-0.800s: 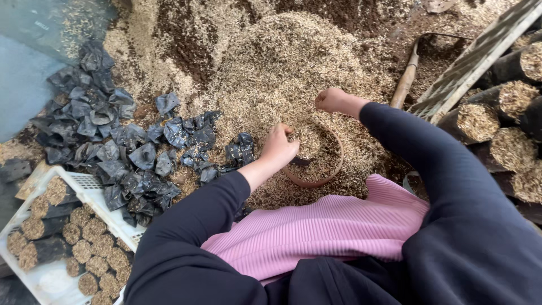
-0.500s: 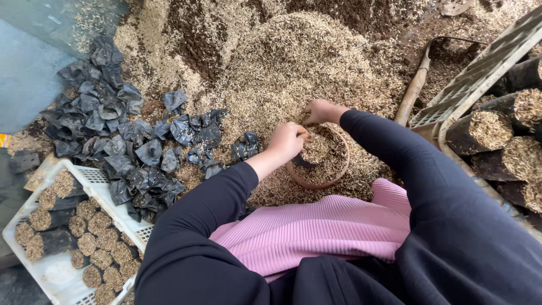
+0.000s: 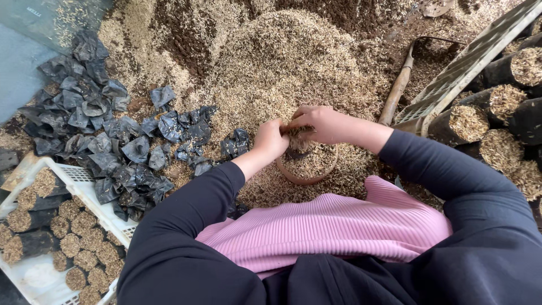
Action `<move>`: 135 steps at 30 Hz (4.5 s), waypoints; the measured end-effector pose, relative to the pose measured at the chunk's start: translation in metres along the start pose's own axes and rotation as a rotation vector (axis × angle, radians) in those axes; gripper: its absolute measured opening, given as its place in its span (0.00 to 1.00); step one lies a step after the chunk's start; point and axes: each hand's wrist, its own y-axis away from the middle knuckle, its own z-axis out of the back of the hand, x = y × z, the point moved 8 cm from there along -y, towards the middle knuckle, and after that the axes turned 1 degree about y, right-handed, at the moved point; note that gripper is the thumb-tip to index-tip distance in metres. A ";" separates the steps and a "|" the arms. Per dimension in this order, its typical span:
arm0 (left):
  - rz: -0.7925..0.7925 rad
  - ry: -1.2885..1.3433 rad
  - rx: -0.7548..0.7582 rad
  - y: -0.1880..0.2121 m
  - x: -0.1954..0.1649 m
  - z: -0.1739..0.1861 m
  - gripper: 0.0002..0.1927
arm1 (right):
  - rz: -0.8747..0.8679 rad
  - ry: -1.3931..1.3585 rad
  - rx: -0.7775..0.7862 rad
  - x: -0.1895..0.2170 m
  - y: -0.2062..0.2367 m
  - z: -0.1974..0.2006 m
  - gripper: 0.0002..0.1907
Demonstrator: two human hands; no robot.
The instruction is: The person scoops sawdust into small black plastic planting pots and places them into a white crate. The person repeats this process multiple times, filling each pot by hand and arranging them in rows within the crate.
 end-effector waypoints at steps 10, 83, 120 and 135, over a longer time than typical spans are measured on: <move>0.012 0.078 -0.105 0.018 0.004 0.001 0.05 | 0.096 0.454 -0.160 0.032 0.025 -0.024 0.19; 0.153 -0.040 0.279 0.023 -0.010 -0.007 0.15 | -0.273 0.362 0.133 -0.029 0.069 -0.080 0.35; 0.367 0.319 0.192 0.047 0.023 -0.043 0.17 | -0.103 -0.014 -0.157 -0.008 0.014 -0.021 0.12; 0.435 0.409 0.027 0.060 0.027 -0.046 0.18 | 0.119 0.393 -0.211 0.040 0.028 -0.051 0.11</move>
